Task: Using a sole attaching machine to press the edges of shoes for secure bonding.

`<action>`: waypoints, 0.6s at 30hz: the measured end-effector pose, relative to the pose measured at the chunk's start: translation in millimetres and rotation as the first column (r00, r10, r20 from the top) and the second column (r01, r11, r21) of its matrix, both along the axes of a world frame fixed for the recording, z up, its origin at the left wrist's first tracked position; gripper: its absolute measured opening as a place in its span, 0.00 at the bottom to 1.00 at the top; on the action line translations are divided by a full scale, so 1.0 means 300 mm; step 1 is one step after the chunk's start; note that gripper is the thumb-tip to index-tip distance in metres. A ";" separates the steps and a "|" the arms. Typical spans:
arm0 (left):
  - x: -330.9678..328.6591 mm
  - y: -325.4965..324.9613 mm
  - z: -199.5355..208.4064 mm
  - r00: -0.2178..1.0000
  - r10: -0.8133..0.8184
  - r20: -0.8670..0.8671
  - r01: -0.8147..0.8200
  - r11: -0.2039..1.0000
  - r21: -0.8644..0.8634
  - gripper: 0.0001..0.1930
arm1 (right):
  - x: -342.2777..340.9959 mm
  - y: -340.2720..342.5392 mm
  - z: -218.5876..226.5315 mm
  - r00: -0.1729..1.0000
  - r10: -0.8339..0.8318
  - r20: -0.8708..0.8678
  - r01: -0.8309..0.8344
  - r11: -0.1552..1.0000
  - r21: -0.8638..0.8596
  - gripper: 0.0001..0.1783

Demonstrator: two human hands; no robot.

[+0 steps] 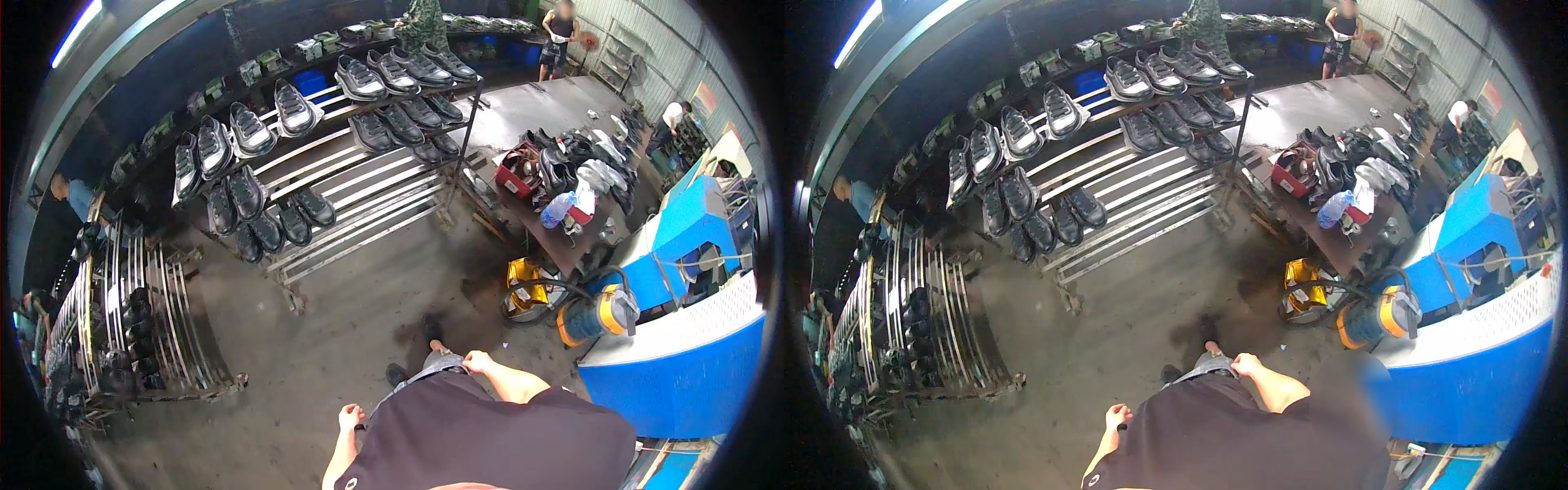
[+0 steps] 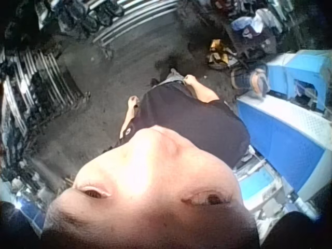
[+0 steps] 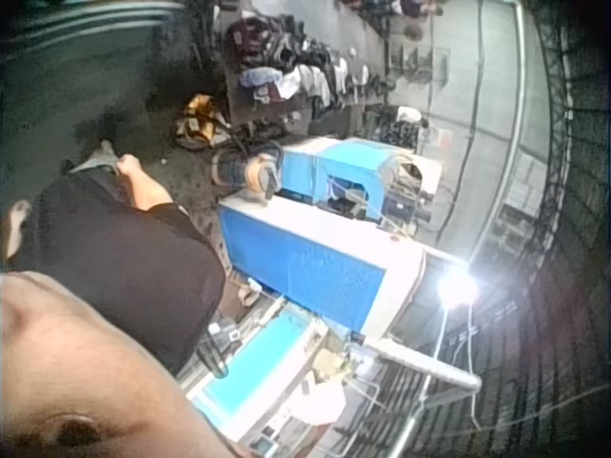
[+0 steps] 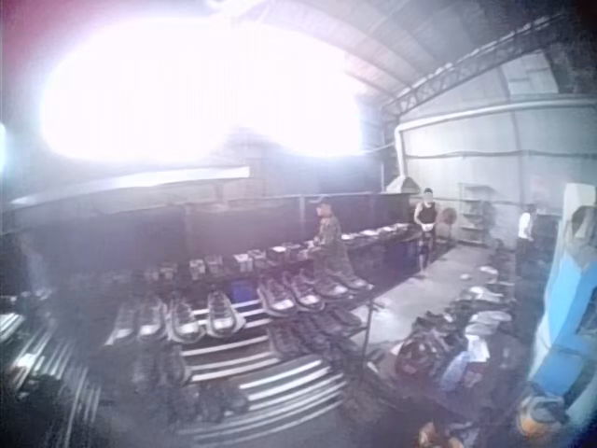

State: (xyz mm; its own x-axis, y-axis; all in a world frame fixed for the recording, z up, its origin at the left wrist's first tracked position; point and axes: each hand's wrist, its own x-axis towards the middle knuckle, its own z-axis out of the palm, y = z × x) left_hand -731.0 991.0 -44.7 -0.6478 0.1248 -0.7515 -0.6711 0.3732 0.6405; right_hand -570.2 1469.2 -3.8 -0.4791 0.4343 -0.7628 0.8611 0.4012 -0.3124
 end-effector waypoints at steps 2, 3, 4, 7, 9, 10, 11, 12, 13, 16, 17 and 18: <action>-0.008 0.016 0.024 1.000 0.010 -0.001 -0.010 1.000 -0.015 0.16 | 0.001 -0.004 0.010 1.000 -0.016 -0.009 0.016 1.000 0.008 0.17; -0.003 0.013 0.027 1.000 0.016 -0.002 -0.016 0.999 -0.029 0.16 | 0.002 -0.007 0.009 0.999 -0.036 -0.020 0.036 0.999 0.016 0.17; 0.004 0.012 0.029 1.000 0.022 -0.001 -0.022 0.999 -0.031 0.16 | 0.001 -0.009 0.008 0.999 -0.030 -0.019 0.030 0.999 0.014 0.17; 0.017 0.003 0.016 0.999 0.032 0.023 -0.031 0.999 -0.025 0.13 | 0.003 -0.007 0.004 0.997 -0.077 -0.029 0.077 0.997 -0.015 0.16; 0.025 0.001 0.006 1.000 -0.013 0.001 0.013 1.000 0.014 0.14 | -0.002 -0.003 -0.003 0.993 -0.119 -0.001 0.119 0.992 -0.031 0.16; 0.027 0.001 0.004 1.000 -0.011 0.002 0.011 1.000 0.014 0.14 | -0.002 -0.002 -0.006 0.993 -0.118 -0.001 0.118 0.993 -0.032 0.16; 0.031 0.004 0.003 1.000 -0.025 -0.007 0.025 1.000 0.001 0.14 | -0.003 -0.003 -0.009 0.994 -0.112 -0.006 0.111 0.993 -0.029 0.16; 0.037 0.004 0.001 0.999 -0.034 -0.016 0.033 0.999 -0.013 0.15 | -0.010 -0.006 -0.005 0.995 -0.101 -0.012 0.100 0.995 -0.028 0.16; 0.042 0.004 0.000 0.999 -0.027 -0.016 0.027 1.000 -0.015 0.15 | -0.016 -0.004 0.000 0.995 -0.094 -0.013 0.094 0.995 -0.030 0.16; 0.042 0.011 0.005 0.997 -0.011 -0.079 0.014 0.999 0.048 0.15 | -0.032 0.005 0.004 0.995 -0.096 0.020 0.097 0.994 -0.049 0.16; 0.041 0.014 0.009 0.998 -0.023 -0.062 0.024 1.000 0.015 0.15 | -0.029 0.001 0.004 0.997 -0.082 0.006 0.082 0.996 -0.028 0.16; 0.042 0.014 0.009 0.998 -0.034 -0.044 0.033 0.999 -0.016 0.15 | -0.025 0.001 -0.001 0.998 -0.067 -0.008 0.067 0.998 -0.006 0.15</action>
